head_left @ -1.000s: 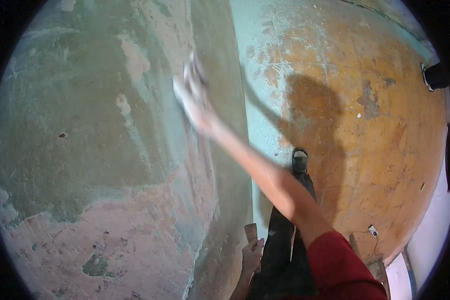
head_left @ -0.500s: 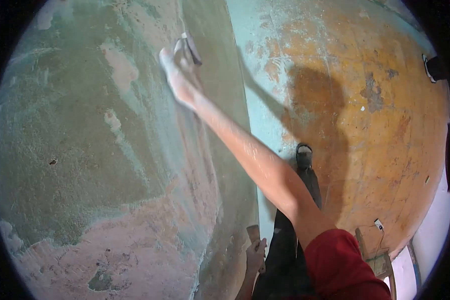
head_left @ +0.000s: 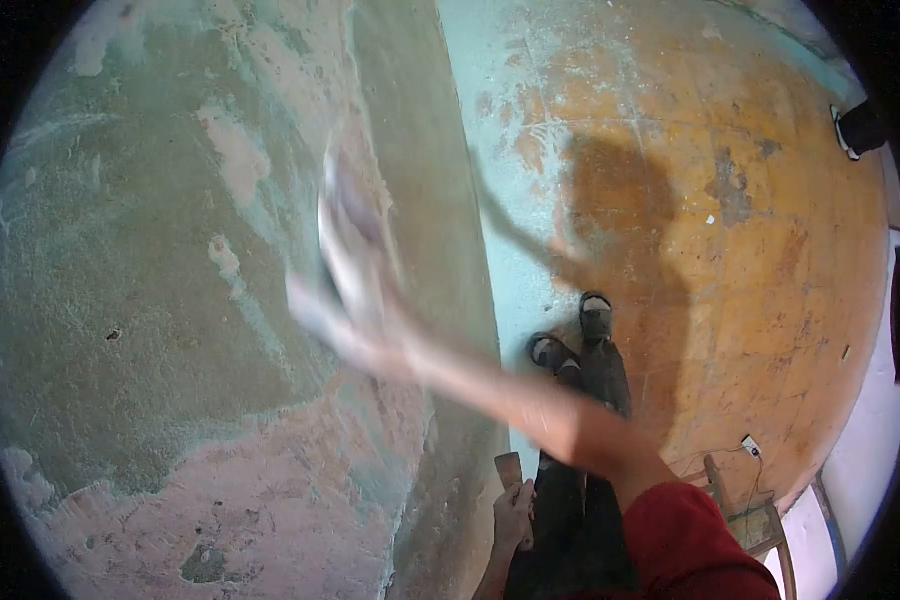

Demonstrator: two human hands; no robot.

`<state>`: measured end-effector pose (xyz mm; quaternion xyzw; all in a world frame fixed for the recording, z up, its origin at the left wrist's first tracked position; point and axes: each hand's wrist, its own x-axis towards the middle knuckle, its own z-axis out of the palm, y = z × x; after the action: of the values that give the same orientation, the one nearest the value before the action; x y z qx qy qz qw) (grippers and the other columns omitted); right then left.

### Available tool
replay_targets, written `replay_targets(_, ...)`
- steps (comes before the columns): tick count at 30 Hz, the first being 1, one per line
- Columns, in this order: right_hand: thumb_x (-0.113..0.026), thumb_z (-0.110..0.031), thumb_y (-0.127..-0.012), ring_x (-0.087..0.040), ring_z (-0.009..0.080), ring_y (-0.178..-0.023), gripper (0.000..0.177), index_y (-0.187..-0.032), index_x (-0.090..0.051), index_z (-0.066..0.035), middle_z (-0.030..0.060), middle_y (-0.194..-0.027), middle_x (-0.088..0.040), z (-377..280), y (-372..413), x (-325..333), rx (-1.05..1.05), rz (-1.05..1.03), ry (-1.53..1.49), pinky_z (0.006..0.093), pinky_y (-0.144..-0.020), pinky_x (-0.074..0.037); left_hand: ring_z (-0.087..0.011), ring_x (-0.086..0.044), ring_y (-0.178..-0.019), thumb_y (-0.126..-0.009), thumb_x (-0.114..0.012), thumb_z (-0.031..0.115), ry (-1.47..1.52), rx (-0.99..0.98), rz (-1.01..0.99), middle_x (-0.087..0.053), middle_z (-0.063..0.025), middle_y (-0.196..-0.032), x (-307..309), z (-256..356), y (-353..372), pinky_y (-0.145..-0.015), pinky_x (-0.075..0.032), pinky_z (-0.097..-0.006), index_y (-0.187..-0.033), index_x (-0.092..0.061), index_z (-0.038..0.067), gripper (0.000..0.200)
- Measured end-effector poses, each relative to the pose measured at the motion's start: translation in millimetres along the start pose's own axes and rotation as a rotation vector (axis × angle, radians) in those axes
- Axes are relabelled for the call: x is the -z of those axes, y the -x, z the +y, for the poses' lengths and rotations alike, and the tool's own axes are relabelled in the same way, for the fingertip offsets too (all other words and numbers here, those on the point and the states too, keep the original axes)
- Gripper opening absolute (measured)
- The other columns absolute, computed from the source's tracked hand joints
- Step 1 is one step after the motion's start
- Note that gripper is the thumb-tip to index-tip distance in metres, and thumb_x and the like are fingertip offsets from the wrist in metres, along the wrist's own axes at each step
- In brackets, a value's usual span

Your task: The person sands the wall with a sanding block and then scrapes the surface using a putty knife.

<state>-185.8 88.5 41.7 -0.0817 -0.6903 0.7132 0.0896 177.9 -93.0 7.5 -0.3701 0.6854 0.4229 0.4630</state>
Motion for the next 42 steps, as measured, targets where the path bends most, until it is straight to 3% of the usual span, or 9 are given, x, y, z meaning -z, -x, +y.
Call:
replay_targets(5, -0.046, -0.041, -0.099, -0.004, 0.0368, -0.148, 0.085, -0.154, 0.011, -0.010, 0.0192, -0.160, 0.009, -11, 135, -44, 0.122, -0.066, -0.142, 0.0551, -0.120, -0.011, -0.0049, -0.046, -0.051, -0.096, -0.061, 0.032, -0.030, -0.003, -0.034, -0.051, 0.0032, -0.061, 0, -3, 6, -0.047, -0.038, -0.0231, -0.077, -0.061, 0.006, 0.032)
replay_targets(11, -0.038, -0.054, -0.098, 0.002, 0.0394, -0.147, 0.088, -0.152, 0.010, -0.004, 0.0179, -0.160, 0.012, -4, 10, -9, -0.137, -0.093, -0.287, 0.0525, -0.120, -0.008, -0.0061, -0.049, -0.052, -0.096, -0.061, 0.031, 0.004, 0.023, -0.007, -0.053, 0.0020, -0.061, 10, -30, -2, -0.048, -0.040, -0.0241, -0.077, -0.062, 0.005, 0.033)
replay_targets(14, -0.045, -0.047, -0.097, 0.005, 0.0358, -0.148, 0.086, -0.154, 0.008, -0.009, 0.0186, -0.160, 0.012, -35, 142, -39, -0.101, -0.132, -0.103, 0.0549, -0.120, -0.007, -0.0073, -0.050, -0.053, -0.096, -0.061, 0.031, -0.053, -0.158, -0.016, -0.055, 0.0010, -0.062, 8, -43, -5, -0.048, -0.040, -0.0253, -0.078, -0.063, 0.004, 0.032)
replay_targets(16, -0.044, -0.043, -0.099, 0.008, 0.0341, -0.148, 0.084, -0.154, 0.010, -0.012, 0.0168, -0.160, 0.017, -47, 220, -57, -0.050, -0.171, -0.300, 0.0562, -0.119, -0.002, -0.0103, -0.049, -0.054, -0.099, -0.055, 0.026, -0.202, 0.072, -0.021, -0.053, 0.0007, -0.064, 7, -32, 0, -0.052, -0.041, -0.0259, -0.077, -0.058, 0.008, 0.028)
replay_targets(24, -0.043, -0.044, -0.099, 0.004, 0.0330, -0.149, 0.084, -0.154, 0.011, -0.013, 0.0169, -0.161, 0.010, -21, 106, -25, -0.450, -0.248, -0.509, 0.0511, -0.120, -0.002, -0.0049, -0.045, -0.053, -0.096, -0.061, 0.032, 0.017, -0.046, -0.020, -0.048, 0.0029, -0.061, 10, -45, 15, -0.047, -0.036, -0.0227, -0.075, -0.059, 0.005, 0.034)
replay_targets(26, -0.051, -0.042, -0.096, 0.003, 0.0386, -0.148, 0.090, -0.155, 0.008, -0.011, 0.0198, -0.160, 0.014, -28, 208, -61, 0.004, -0.131, -0.112, 0.0555, -0.119, -0.004, -0.0050, -0.045, -0.052, -0.097, -0.060, 0.032, -0.035, -0.034, 0.007, -0.048, 0.0028, -0.061, 4, -46, 16, -0.047, -0.036, -0.0230, -0.074, -0.059, 0.005, 0.034)
replay_targets(36, -0.050, -0.038, -0.097, 0.003, 0.0358, -0.148, 0.088, -0.154, 0.008, -0.005, 0.0205, -0.160, 0.013, -39, 167, -56, -0.035, -0.098, -0.117, 0.0526, -0.120, -0.006, -0.0050, -0.044, -0.050, -0.097, -0.060, 0.033, -0.007, -0.064, 0.027, -0.048, 0.0034, -0.061, 9, -71, 14, -0.046, -0.035, -0.0243, -0.074, -0.058, 0.006, 0.036)
replay_targets(39, -0.050, -0.042, -0.097, -0.002, 0.0387, -0.148, 0.087, -0.154, 0.006, -0.007, 0.0208, -0.159, 0.012, -62, 289, -78, -0.022, -0.283, -0.282, 0.0552, -0.119, -0.009, -0.0048, -0.045, -0.050, -0.096, -0.060, 0.035, -0.075, -0.080, 0.038, -0.049, 0.0035, -0.060, 10, -79, 15, -0.046, -0.036, -0.0243, -0.074, -0.059, 0.007, 0.036)
replay_targets(42, -0.050, -0.045, -0.097, -0.006, 0.0394, -0.147, 0.088, -0.155, 0.006, -0.010, 0.0195, -0.160, 0.009, -48, 233, -62, 0.009, -0.247, -0.191, 0.0559, -0.119, -0.013, -0.0042, -0.045, -0.051, -0.096, -0.060, 0.034, -0.061, -0.077, 0.152, -0.049, 0.0041, -0.059, 13, -117, -3, -0.046, -0.036, -0.0241, -0.073, -0.059, 0.008, 0.036)
